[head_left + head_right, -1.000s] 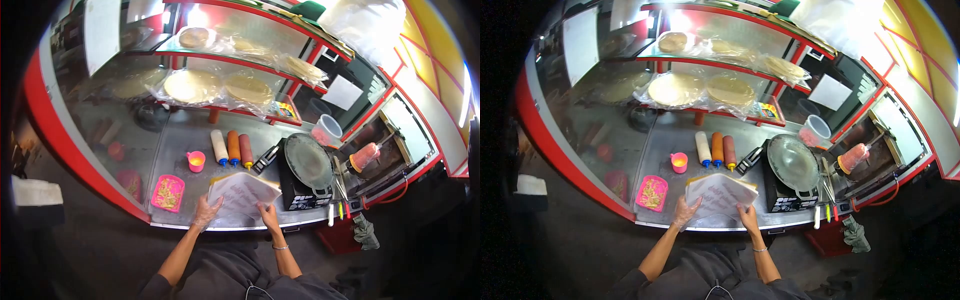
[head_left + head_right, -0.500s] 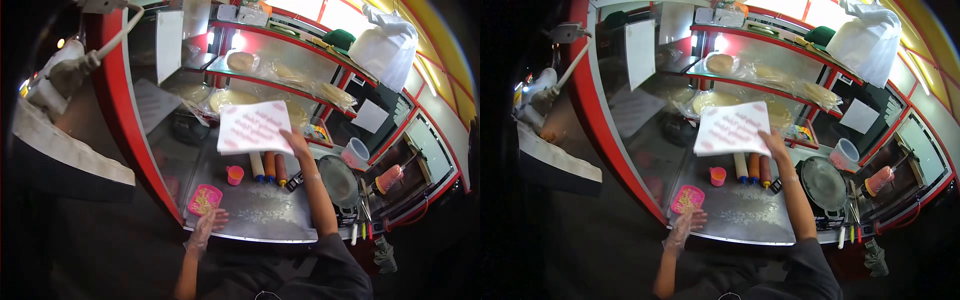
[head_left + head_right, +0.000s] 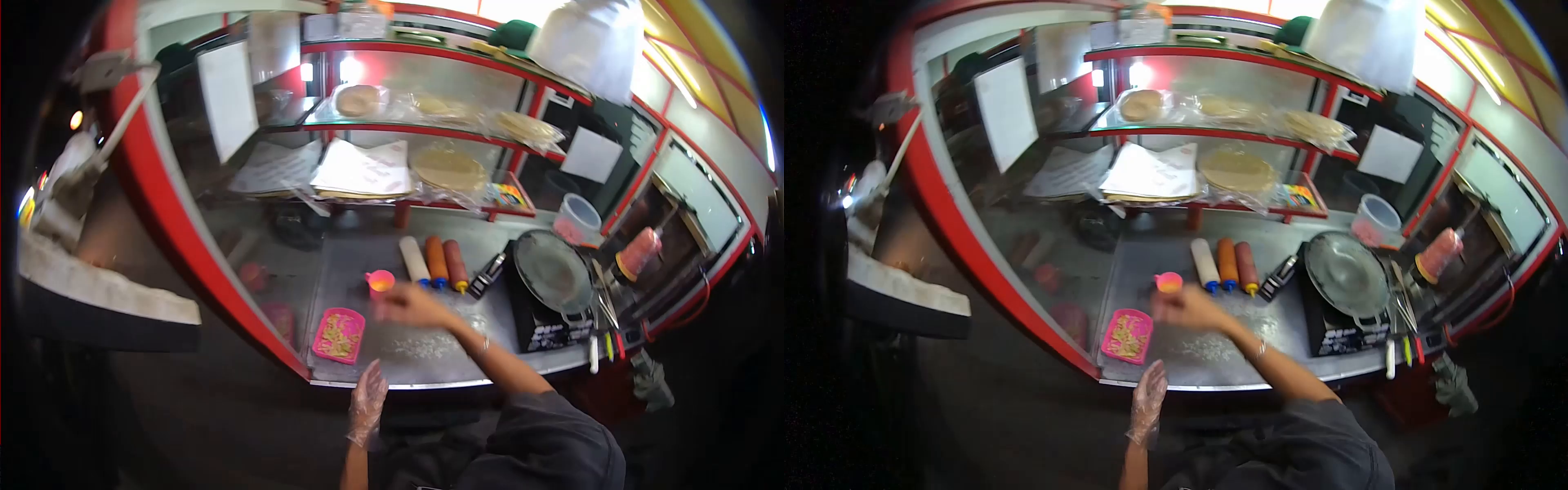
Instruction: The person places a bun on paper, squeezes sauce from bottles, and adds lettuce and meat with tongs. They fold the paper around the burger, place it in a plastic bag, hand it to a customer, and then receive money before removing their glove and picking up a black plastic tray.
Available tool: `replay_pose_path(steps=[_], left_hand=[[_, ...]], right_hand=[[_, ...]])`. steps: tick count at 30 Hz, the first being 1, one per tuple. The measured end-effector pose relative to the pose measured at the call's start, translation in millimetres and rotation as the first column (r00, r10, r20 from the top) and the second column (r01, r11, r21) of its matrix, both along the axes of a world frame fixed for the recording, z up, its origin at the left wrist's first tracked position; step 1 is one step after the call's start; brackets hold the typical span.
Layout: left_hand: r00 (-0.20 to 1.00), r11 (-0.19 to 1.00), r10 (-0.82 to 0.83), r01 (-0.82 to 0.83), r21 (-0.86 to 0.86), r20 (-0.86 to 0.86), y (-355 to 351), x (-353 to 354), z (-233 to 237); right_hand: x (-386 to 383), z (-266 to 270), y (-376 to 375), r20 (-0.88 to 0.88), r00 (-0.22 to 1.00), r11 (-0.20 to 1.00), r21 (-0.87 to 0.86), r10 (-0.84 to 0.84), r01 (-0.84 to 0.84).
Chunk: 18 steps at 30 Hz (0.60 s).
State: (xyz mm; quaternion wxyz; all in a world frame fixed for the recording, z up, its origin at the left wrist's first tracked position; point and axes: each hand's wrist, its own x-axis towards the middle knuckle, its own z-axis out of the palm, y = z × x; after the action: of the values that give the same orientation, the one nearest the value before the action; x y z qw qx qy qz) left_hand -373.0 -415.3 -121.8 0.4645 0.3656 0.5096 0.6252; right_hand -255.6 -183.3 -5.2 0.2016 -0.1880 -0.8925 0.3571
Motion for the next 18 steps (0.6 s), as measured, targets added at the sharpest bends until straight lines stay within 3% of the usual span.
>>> replay_pose_path(steps=[1, 3, 6, 9, 11, 13, 15, 17, 18], left_hand=[[0.999, 0.999, -0.036, 0.036, -0.009, -0.014, 5.4, 3.5, 11.6], [0.97, 0.987, -0.147, 0.157, 0.039, -0.192, 16.3, 16.7, 34.6], [0.913, 0.968, -0.229, 0.251, 0.021, -0.337, 28.0, 55.5, 55.7], [0.858, 0.935, -0.328, 0.353, -0.011, -0.395, 38.7, 107.7, 68.1], [0.846, 0.921, -0.356, 0.39, 0.006, -0.396, 44.2, 148.8, 65.8], [0.845, 0.885, -0.437, 0.465, 0.019, -0.309, 48.8, 193.2, 56.7], [0.846, 0.862, -0.486, 0.505, 0.039, -0.217, 47.7, 243.7, 48.6], [0.833, 0.835, -0.539, 0.548, 0.053, -0.123, 46.6, 285.1, 36.5], [0.781, 0.796, -0.596, 0.605, -0.011, -0.188, 44.5, 302.9, 23.1]], right_hand=[[19.5, -6.8, -39.5, 0.026, 0.994, 0.954, -0.282, 0.111, -0.099], [58.1, -31.6, -82.6, -0.074, 0.983, 0.804, -0.567, 0.168, -0.18], [117.9, -42.9, -103.9, -0.09, 0.991, 0.756, -0.655, -0.096, 0.013], [182.2, -34.0, -121.9, -0.094, 0.951, 0.729, -0.665, -0.295, 0.161], [227.1, -47.5, -127.5, -0.129, 0.934, 0.706, -0.691, -0.334, 0.157], [271.2, -38.1, -142.6, -0.054, 0.864, 0.709, -0.598, -0.5, 0.373], [315.8, -39.3, -153.2, -0.145, 0.813, 0.729, -0.551, -0.563, 0.406], [360.5, -43.2, -160.5, -0.298, 0.658, 0.711, -0.437, -0.692, 0.55], [387.5, -39.1, -161.4, -0.241, 0.576, 0.61, -0.487, -0.781, 0.625]])
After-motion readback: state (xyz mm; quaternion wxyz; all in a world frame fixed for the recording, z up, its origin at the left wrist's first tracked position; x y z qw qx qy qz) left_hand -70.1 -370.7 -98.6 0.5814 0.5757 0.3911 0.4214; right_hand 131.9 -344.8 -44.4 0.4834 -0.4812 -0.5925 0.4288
